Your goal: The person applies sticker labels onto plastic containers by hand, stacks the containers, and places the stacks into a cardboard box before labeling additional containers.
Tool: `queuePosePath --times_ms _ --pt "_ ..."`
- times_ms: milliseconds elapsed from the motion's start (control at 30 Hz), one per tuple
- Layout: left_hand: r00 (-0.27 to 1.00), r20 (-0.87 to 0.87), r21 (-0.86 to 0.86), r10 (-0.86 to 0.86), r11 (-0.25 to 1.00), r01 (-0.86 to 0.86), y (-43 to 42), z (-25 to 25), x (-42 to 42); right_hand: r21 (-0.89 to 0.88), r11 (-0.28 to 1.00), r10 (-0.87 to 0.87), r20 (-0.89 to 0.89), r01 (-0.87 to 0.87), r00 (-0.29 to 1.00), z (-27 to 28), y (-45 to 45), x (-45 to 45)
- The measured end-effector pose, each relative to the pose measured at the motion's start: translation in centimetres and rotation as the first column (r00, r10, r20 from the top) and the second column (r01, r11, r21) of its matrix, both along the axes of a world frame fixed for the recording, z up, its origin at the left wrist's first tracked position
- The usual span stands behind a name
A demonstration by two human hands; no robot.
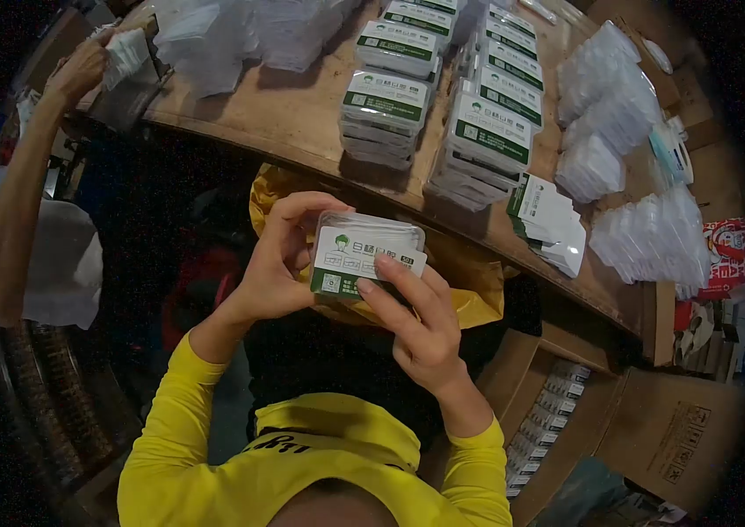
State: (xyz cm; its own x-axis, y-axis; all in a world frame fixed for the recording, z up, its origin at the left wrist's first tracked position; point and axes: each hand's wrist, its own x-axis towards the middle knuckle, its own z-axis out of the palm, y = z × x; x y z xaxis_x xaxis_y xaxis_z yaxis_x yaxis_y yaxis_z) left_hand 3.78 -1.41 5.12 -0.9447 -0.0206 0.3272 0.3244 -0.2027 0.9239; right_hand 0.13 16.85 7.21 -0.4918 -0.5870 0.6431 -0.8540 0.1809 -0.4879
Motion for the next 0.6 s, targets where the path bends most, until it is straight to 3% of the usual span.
queuePosePath --times_ms 600 --pt "0.999 -0.026 -0.124 0.033 0.992 -0.036 -0.21 0.11 0.38 0.053 0.999 -0.009 -0.056 0.012 0.998 0.11 -0.30 -0.16"
